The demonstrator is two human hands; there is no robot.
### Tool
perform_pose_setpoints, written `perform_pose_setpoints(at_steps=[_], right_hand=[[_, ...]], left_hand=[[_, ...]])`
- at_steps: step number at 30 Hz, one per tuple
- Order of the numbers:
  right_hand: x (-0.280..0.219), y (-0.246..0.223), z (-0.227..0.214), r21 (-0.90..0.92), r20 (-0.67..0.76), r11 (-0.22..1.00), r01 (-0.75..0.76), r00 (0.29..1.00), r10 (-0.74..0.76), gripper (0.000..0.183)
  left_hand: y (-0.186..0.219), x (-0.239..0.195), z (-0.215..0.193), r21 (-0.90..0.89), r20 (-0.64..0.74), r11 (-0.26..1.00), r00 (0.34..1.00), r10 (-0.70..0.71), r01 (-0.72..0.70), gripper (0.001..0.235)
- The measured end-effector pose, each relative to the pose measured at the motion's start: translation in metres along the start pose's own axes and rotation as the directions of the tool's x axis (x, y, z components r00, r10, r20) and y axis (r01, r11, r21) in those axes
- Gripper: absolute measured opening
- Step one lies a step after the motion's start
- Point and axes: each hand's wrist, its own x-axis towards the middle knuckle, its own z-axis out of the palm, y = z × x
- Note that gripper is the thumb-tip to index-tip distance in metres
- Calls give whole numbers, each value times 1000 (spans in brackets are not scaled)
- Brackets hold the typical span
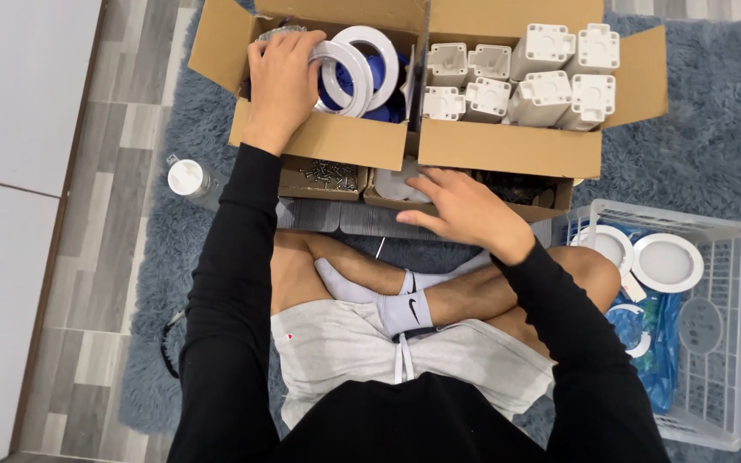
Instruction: Assembling recessed light fixtures by joining rings, diffusers, and light bodies.
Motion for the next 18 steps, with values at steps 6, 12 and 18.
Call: perform_pose_setpoints(at_steps=[6, 12, 18], right_hand=[[19, 10, 22, -95, 226, 979, -178, 954, 196, 71], [30, 3, 39, -185, 288, 964, -190, 928, 238, 76], [45, 2, 48, -297, 515, 916, -269, 763, 390, 94]], left_hand=[[28, 1, -56, -159, -44, 987, 999, -16, 9, 30], [63, -4, -107, -281, -136, 959, 991, -16, -23, 22], [85, -21, -100, -319, -173, 937, 981, 89, -141, 30]])
